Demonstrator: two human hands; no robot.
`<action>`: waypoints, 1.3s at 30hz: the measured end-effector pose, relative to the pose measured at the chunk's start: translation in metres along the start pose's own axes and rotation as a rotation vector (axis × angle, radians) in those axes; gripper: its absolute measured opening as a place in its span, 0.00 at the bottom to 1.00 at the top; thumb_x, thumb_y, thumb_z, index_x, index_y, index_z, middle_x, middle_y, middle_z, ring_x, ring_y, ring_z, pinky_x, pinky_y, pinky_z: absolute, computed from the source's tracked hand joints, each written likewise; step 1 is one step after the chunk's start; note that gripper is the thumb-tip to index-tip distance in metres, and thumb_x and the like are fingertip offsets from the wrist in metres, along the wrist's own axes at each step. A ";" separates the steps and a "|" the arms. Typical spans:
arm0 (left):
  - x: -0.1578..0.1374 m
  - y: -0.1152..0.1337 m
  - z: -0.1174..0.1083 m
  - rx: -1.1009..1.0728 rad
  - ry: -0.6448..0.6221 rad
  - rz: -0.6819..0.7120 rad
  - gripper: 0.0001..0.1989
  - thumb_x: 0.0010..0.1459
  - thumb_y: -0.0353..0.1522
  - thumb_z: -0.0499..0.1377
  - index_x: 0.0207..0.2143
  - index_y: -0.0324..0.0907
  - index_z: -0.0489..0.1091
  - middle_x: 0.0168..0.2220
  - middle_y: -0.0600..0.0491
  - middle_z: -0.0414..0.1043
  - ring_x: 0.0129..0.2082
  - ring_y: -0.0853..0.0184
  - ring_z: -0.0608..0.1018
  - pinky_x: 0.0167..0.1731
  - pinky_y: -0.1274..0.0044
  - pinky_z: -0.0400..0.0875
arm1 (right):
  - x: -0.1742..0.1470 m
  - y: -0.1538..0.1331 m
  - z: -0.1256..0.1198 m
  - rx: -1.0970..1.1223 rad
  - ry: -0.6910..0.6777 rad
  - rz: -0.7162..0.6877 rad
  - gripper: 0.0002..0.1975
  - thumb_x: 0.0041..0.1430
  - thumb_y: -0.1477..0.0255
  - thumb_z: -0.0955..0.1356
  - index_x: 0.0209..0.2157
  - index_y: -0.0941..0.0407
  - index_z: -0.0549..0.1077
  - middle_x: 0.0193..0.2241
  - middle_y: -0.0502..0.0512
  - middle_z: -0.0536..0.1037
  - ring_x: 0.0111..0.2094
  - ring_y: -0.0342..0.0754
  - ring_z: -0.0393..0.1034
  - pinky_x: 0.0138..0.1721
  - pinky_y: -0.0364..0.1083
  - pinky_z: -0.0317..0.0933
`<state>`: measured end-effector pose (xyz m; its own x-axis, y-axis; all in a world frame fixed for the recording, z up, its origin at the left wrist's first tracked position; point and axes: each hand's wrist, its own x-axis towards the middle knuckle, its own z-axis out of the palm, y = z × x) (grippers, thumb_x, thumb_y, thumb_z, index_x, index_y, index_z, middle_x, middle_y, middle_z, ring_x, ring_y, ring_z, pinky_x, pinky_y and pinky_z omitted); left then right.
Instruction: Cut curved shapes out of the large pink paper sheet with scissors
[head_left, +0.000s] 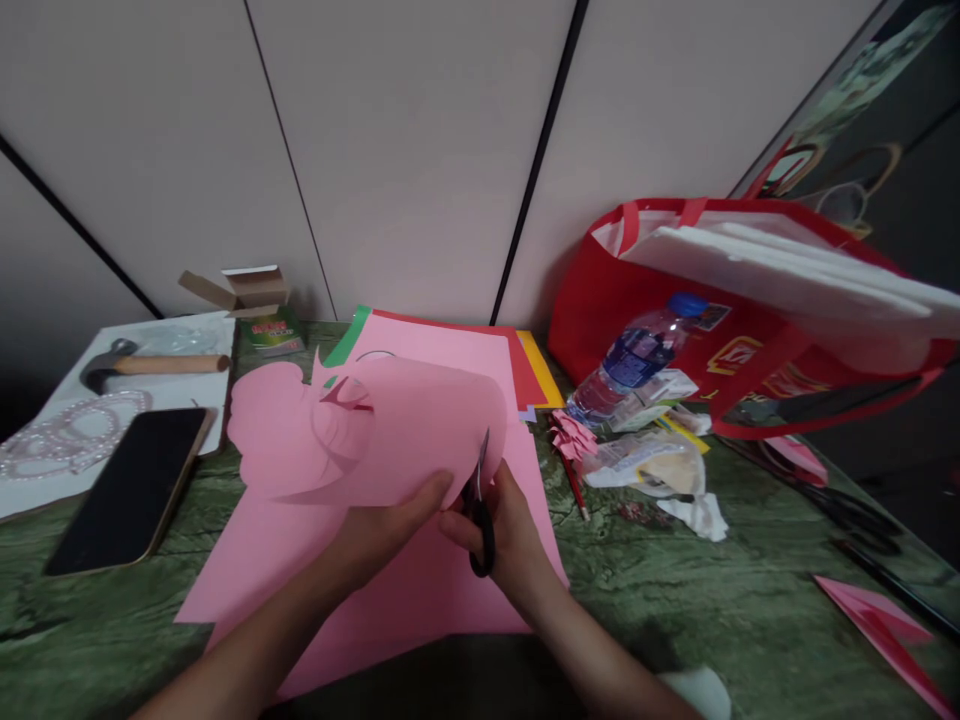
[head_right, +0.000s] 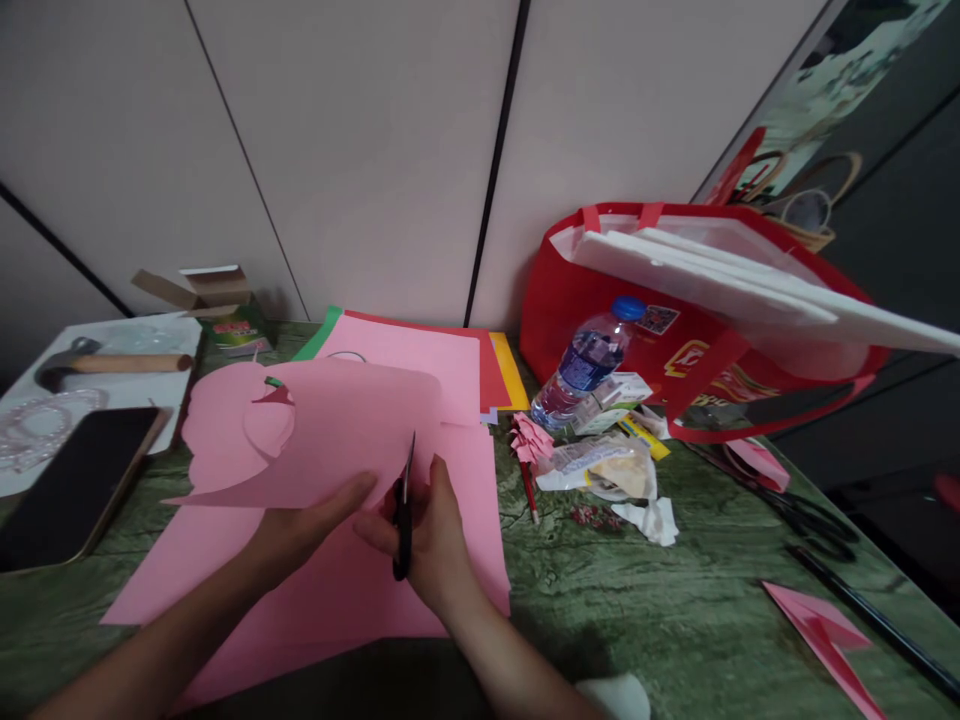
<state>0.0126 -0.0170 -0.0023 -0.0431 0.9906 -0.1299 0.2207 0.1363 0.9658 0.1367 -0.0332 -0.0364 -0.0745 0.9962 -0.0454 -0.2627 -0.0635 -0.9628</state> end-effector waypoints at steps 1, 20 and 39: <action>0.000 0.000 0.000 -0.003 0.002 0.005 0.19 0.45 0.38 0.60 0.41 0.42 0.69 0.37 0.47 0.76 0.45 0.56 0.74 0.49 0.64 0.64 | 0.000 0.000 0.000 -0.004 0.001 0.001 0.27 0.36 0.66 0.74 0.35 0.52 0.56 0.22 0.43 0.63 0.21 0.41 0.58 0.21 0.41 0.55; 0.000 0.000 0.000 -0.019 0.010 0.012 0.22 0.45 0.38 0.60 0.44 0.42 0.68 0.37 0.47 0.77 0.43 0.56 0.75 0.47 0.66 0.67 | 0.000 -0.002 0.000 0.017 0.001 0.029 0.26 0.36 0.67 0.74 0.34 0.53 0.57 0.19 0.41 0.61 0.20 0.39 0.53 0.20 0.39 0.52; 0.002 0.002 -0.002 -0.006 -0.015 0.017 0.20 0.45 0.39 0.59 0.41 0.41 0.69 0.35 0.48 0.77 0.43 0.56 0.74 0.48 0.64 0.64 | -0.002 0.001 -0.004 -0.108 0.001 0.015 0.18 0.41 0.64 0.73 0.29 0.56 0.62 0.19 0.45 0.66 0.20 0.42 0.59 0.22 0.42 0.53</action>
<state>0.0106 -0.0149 -0.0002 -0.0246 0.9929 -0.1168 0.2159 0.1194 0.9691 0.1405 -0.0347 -0.0387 -0.0770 0.9952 -0.0597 -0.1561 -0.0712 -0.9852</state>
